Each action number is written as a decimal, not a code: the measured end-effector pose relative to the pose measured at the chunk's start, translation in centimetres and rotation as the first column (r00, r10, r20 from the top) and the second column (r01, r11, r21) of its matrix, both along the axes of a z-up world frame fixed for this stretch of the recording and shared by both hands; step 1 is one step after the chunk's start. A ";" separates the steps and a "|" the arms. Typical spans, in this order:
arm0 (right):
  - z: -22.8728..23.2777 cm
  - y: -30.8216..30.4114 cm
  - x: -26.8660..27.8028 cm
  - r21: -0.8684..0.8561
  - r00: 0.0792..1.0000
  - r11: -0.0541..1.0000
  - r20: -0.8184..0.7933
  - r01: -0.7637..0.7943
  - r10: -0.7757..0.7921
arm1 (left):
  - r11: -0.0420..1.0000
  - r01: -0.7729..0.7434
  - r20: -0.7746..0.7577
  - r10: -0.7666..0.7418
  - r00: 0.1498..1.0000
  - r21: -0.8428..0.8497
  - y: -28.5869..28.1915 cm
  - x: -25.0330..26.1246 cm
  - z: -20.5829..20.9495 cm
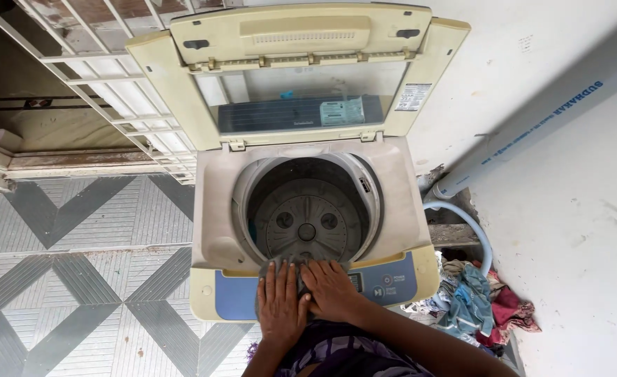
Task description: The person cleans a washing machine by wiping its control panel, rim, interior drum, and exterior side with a cloth.
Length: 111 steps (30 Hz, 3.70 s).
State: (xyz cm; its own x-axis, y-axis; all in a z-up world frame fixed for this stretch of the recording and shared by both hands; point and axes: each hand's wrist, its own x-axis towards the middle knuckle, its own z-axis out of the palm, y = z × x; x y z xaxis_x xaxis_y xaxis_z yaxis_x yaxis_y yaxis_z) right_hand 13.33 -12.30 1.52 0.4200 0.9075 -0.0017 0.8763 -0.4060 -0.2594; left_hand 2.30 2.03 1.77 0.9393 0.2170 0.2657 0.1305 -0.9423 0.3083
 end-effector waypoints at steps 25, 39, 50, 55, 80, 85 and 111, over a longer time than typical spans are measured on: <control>-8.7 -21.0 21.0 0.087 0.965 0.968 -0.138 0.236 -0.223 | 0.733 -0.060 -0.315 -0.215 0.925 -0.678 -23.3 28.1 -5.3; -5.0 -14.5 32.5 0.077 0.819 0.858 -0.353 0.508 -0.453 | 0.738 -0.163 -0.290 -0.047 0.956 -0.655 -18.2 39.7 -8.2; -4.8 -14.8 33.1 0.061 0.835 0.874 -0.335 0.482 -0.437 | 0.777 -0.113 -0.391 -0.180 0.903 -0.620 -17.5 39.1 -9.4; -6.3 -17.2 30.3 0.032 0.837 0.880 -0.329 0.474 -0.438 | 0.840 -0.018 -0.470 -0.285 0.835 -0.542 -18.8 36.5 -10.5; -10.9 -27.5 6.6 -0.185 0.754 0.731 0.157 0.656 -0.638 | 0.804 0.593 0.153 -0.592 0.791 0.043 -21.2 12.2 -2.7; -3.1 -22.4 0.3 -0.250 0.543 0.510 0.079 0.823 -0.836 | 0.776 0.616 0.161 -0.630 0.759 0.134 -16.6 7.7 -2.2; 4.8 -11.3 3.5 0.645 0.765 0.425 -0.603 0.635 -0.227 | 0.868 0.346 0.408 -0.189 0.893 -0.355 6.5 1.5 13.8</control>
State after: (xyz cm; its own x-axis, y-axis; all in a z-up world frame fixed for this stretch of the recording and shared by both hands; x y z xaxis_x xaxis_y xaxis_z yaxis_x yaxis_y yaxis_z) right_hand 16.83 -23.65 6.34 0.8972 0.2916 0.3318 0.3841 -0.1440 -0.9120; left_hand 3.81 8.55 15.58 0.8376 0.1331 0.5298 -0.2980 -0.7015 0.6474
